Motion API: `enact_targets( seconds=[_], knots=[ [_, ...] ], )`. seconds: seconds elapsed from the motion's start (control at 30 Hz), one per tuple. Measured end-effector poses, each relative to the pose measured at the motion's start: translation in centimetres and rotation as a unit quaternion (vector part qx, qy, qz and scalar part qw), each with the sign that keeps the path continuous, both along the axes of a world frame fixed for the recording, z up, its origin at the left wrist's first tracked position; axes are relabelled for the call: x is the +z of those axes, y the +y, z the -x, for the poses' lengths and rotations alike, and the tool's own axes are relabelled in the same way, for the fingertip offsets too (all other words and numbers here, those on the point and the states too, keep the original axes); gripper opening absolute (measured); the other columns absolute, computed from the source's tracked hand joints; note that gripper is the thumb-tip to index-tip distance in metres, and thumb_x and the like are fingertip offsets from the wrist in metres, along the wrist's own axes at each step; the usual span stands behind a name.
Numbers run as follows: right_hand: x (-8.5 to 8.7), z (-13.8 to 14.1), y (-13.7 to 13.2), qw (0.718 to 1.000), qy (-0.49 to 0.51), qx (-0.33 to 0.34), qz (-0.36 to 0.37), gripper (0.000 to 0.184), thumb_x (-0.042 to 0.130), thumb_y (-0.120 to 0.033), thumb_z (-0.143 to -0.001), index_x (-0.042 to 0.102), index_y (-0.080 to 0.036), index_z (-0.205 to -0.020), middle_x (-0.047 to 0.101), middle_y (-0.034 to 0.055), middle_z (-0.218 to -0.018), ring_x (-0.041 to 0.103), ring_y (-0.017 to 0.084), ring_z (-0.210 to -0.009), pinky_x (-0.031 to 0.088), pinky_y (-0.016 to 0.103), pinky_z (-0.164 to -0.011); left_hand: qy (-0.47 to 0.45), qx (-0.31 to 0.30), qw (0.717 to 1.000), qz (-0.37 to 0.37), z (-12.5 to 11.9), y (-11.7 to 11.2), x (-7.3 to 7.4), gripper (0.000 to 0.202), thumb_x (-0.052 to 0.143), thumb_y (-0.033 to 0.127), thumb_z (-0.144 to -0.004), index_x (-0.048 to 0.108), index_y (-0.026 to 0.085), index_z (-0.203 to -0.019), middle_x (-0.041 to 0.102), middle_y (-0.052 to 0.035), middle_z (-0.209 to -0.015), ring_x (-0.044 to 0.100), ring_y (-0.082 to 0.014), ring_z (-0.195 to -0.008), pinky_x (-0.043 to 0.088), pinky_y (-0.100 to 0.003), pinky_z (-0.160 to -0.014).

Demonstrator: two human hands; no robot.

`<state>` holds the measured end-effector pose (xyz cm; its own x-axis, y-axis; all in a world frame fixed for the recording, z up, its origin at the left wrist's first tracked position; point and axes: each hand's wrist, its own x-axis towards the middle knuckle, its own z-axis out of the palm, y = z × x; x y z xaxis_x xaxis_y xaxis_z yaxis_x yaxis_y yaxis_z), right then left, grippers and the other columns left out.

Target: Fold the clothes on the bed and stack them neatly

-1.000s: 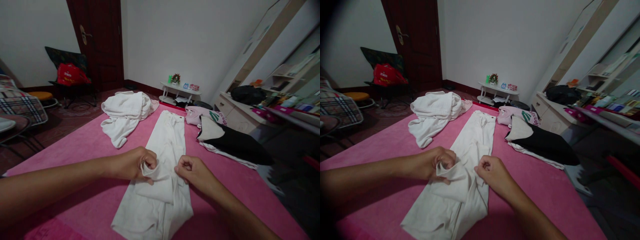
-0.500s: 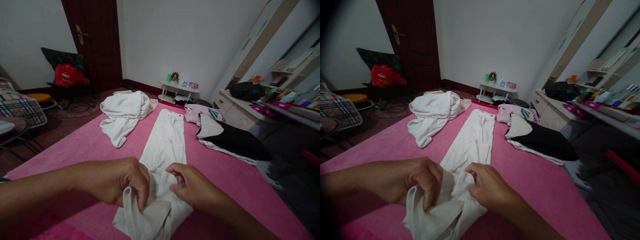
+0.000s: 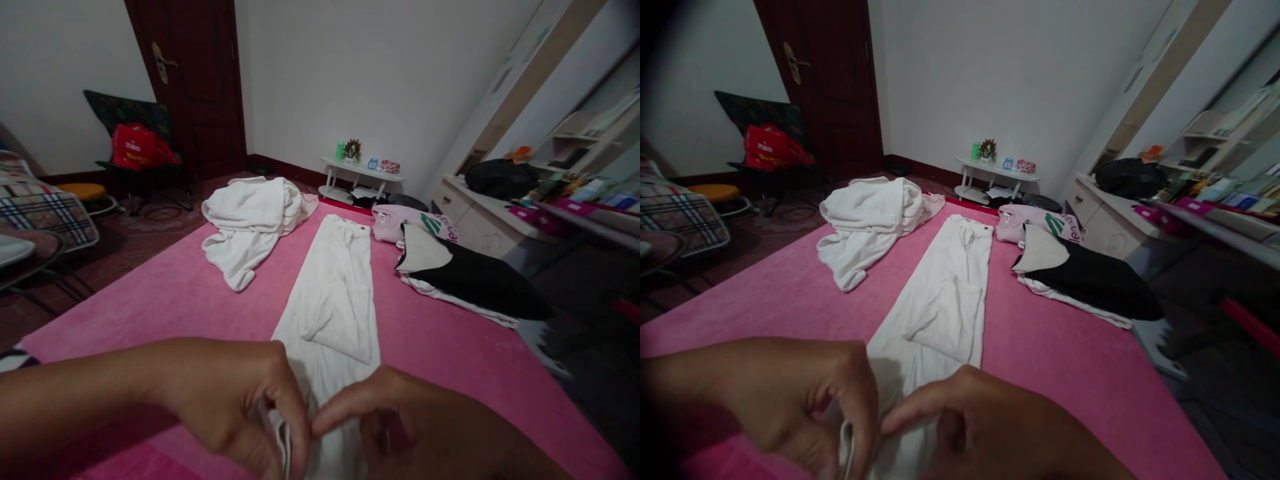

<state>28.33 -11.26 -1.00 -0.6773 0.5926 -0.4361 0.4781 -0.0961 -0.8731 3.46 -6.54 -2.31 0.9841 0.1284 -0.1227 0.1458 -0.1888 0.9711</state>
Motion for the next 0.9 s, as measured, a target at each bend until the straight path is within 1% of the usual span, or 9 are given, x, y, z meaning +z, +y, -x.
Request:
enact_targets(
  seconds=[0.1,0.17,0.23,0.37,0.47,0.57,0.67,0.77,0.9],
  knots=[
    [-0.7,-0.7,0.8,0.989,-0.015,-0.038,-0.144,0.035,0.053,-0.013,-0.079,0.071,-0.021,-0.108,0.069,0.0019,-0.074,0.059,0.009,-0.06,0.045,0.017,-0.055,0.026,-0.044,0.998,0.023,-0.1,-0.1,0.4,0.036,0.069,0.039,-0.079,0.071,0.013,-0.105,0.071,-0.0087,-0.081,0.066,-0.016,-0.069,0.051,-0.018,-0.062],
    [-1.7,-1.9,1.9,0.945,-0.031,-0.078,-0.316,0.041,0.048,-0.007,-0.078,0.07,-0.023,-0.108,0.071,0.0062,-0.103,0.066,0.016,-0.089,0.052,0.027,-0.08,0.006,0.007,0.999,-0.038,0.2,1.1,0.4,0.028,0.06,0.031,-0.087,0.071,0.012,-0.104,0.071,-0.0094,-0.083,0.067,-0.0157,-0.075,0.052,-0.019,-0.069],
    [-2.9,-3.4,2.9,0.891,-0.074,-0.057,-0.444,0.052,0.047,-0.003,-0.075,0.066,-0.027,-0.117,0.059,0.0062,-0.13,0.055,0.021,-0.119,0.044,0.04,-0.101,-0.032,0.093,0.981,-0.169,0.9,3.2,-0.4,0.025,0.053,0.02,-0.09,0.069,0.016,-0.109,0.07,-0.01,-0.098,0.066,-0.0166,-0.091,0.051,-0.024,-0.084],
    [-4.9,-5.6,3.9,0.854,-0.157,0.012,-0.496,0.068,0.044,-0.001,-0.077,0.048,-0.031,-0.138,0.04,0.0046,-0.148,0.035,0.022,-0.138,0.034,0.046,-0.111,-0.022,0.166,0.898,-0.407,2.6,7.1,-3.3,0.051,0.053,0.005,-0.082,0.057,0.027,-0.128,0.048,-0.0096,-0.14,0.047,-0.0223,-0.128,0.039,-0.035,-0.106],
    [-5.9,-5.6,4.4,0.841,-0.156,0.023,-0.518,0.062,0.045,-0.005,-0.082,0.046,-0.03,-0.139,0.042,0.0055,-0.147,0.03,0.022,-0.14,0.031,0.047,-0.112,-0.013,0.155,0.867,-0.473,2.8,8.3,-4.8,0.064,0.056,0.002,-0.079,0.049,0.03,-0.136,0.033,-0.0085,-0.151,0.036,-0.0247,-0.136,0.036,-0.039,-0.11],
    [-6.5,-4.9,5.2,0.826,-0.138,0.043,-0.545,0.055,0.048,-0.012,-0.086,0.047,-0.029,-0.138,0.046,0.0079,-0.144,0.033,0.022,-0.139,0.031,0.048,-0.111,-0.054,0.12,0.848,-0.513,1.6,8.2,-4.8,0.063,0.057,0.006,-0.08,0.048,0.033,-0.137,0.034,-0.0071,-0.151,0.029,-0.0266,-0.14,0.03,-0.045,-0.113],
    [-6.9,-4.3,5.5,0.808,-0.103,0.057,-0.578,0.044,0.053,-0.021,-0.088,0.053,-0.027,-0.131,0.054,0.0104,-0.136,0.041,0.022,-0.134,0.03,0.048,-0.111,-0.096,0.053,0.856,-0.506,0.4,7.6,-4.0,0.053,0.054,0.012,-0.085,0.051,0.031,-0.134,0.046,-0.0094,-0.144,0.037,-0.0261,-0.136,0.027,-0.047,-0.114],
    [-6.5,-3.7,4.4,0.796,-0.045,0.044,-0.602,0.033,0.055,-0.019,-0.085,0.061,-0.025,-0.117,0.067,0.0089,-0.118,0.059,0.02,-0.117,0.035,0.045,-0.107,-0.127,0.033,0.894,-0.427,-0.2,6.2,-2.9,0.035,0.049,0.02,-0.089,0.061,0.023,-0.122,0.06,-0.0134,-0.129,0.054,-0.0248,-0.122,0.035,-0.04,-0.109],
    [-4.3,-2.3,2.8,0.842,0.002,0.015,-0.539,0.026,0.049,-0.012,-0.082,0.068,-0.022,-0.097,0.074,0.0046,-0.09,0.069,0.017,-0.083,0.049,0.03,-0.082,-0.128,0.061,0.956,-0.258,-0.5,5.0,-2.2,0.027,0.047,0.024,-0.091,0.068,0.014,-0.106,0.07,-0.014,-0.105,0.065,-0.0217,-0.098,0.049,-0.03,-0.091]
  ],
)
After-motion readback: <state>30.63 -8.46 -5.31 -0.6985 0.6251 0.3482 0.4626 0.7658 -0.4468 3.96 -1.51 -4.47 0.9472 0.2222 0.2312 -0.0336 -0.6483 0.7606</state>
